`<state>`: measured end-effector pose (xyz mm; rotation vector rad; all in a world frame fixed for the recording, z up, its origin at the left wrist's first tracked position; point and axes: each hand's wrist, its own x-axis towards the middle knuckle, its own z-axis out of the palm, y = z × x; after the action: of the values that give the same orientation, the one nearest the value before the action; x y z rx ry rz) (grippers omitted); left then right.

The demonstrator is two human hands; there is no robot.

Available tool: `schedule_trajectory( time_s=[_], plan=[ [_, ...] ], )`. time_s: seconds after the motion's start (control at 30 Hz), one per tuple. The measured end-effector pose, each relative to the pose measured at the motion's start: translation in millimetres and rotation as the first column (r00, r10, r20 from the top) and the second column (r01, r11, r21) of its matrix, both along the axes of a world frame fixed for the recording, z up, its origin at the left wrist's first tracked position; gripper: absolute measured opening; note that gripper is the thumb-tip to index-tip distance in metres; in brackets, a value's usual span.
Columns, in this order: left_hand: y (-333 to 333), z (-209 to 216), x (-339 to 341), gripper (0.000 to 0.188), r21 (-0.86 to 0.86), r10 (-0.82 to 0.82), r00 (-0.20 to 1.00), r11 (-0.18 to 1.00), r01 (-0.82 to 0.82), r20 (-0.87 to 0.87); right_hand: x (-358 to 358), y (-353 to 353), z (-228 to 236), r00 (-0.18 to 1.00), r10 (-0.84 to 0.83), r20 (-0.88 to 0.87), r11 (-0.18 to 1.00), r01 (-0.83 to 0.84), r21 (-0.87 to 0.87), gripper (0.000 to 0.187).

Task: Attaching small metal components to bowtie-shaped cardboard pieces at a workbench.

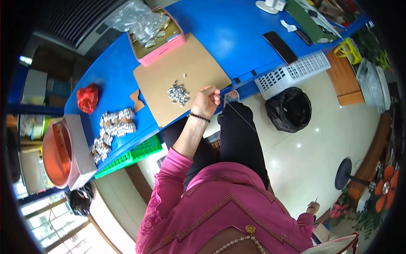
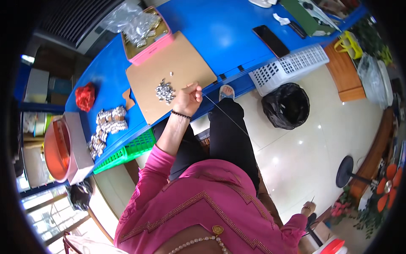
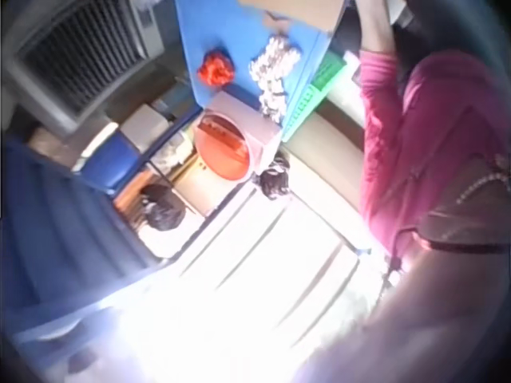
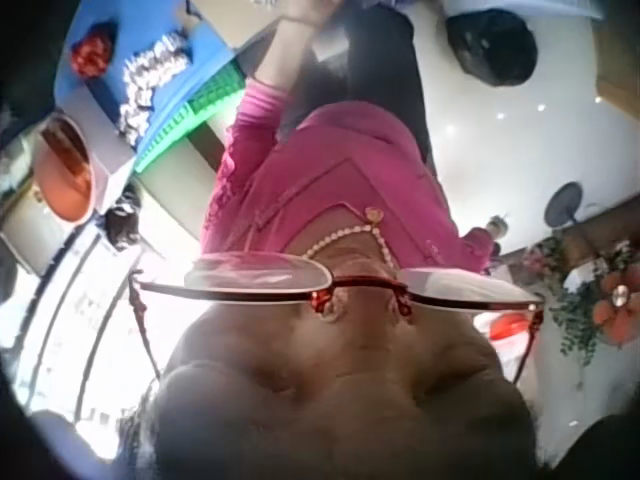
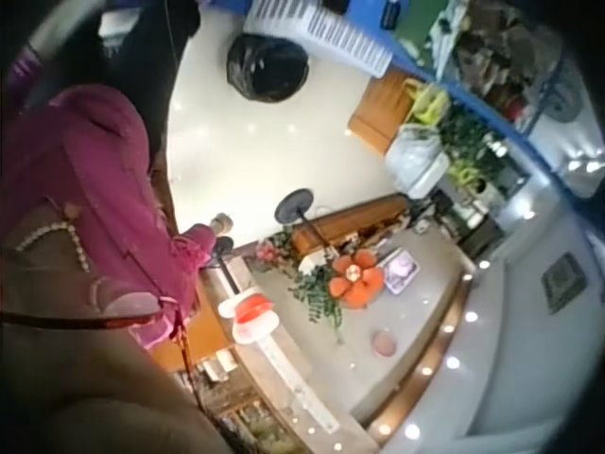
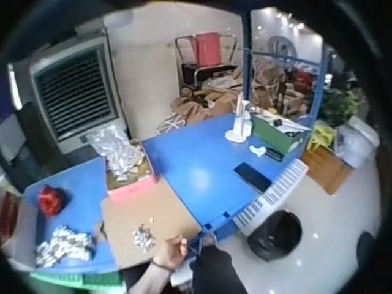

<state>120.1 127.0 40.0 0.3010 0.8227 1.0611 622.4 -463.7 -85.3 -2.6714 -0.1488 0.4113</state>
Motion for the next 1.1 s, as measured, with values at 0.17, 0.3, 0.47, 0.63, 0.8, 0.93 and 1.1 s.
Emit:
schedule_trajectory(
  time_s=[0.17, 0.3, 0.47, 0.63, 0.8, 0.93, 1.1],
  plan=[
    [-38, -7, -15, 0.006, -0.165, 0.026, 0.999, 0.986, -0.018, 0.044, 32, 0, -29, 0.957, -0.289, 0.021, 0.710, 0.229, -0.666, 0.032],
    [-55, -9, -24, 0.007, -0.180, -0.023, 0.999, 0.983, 0.028, 0.032, 26, -5, -61, 0.993, -0.103, -0.059, 0.724, 0.034, -0.689, 0.040],
    [-65, -4, -44, 0.009, -0.091, -0.092, 0.995, 0.992, 0.090, -0.024, 28, -1, -61, 0.977, 0.131, -0.170, 0.705, -0.213, -0.676, 0.049],
    [-82, 18, -47, 0.008, 0.010, -0.092, 0.984, 0.995, 0.095, -0.149, -8, 182, -17, 0.925, 0.377, -0.034, 0.755, -0.329, -0.567, 0.082],
    [-105, 24, -60, 0.008, 0.051, -0.030, 0.982, 0.998, 0.040, -0.189, -162, 425, 94, 0.603, 0.788, -0.125, 0.590, -0.681, 0.434, 0.041],
    [-110, 25, -69, 0.007, 0.057, 0.012, 0.982, 0.998, -0.001, -0.186, -315, 503, 150, 0.060, 0.969, -0.239, 0.205, -0.732, 0.649, 0.048],
    [-117, 26, -78, 0.006, 0.045, 0.046, 0.983, 0.998, -0.039, -0.179, -398, 529, 159, -0.266, 0.943, -0.200, -0.074, -0.755, 0.651, 0.050]
  ],
)
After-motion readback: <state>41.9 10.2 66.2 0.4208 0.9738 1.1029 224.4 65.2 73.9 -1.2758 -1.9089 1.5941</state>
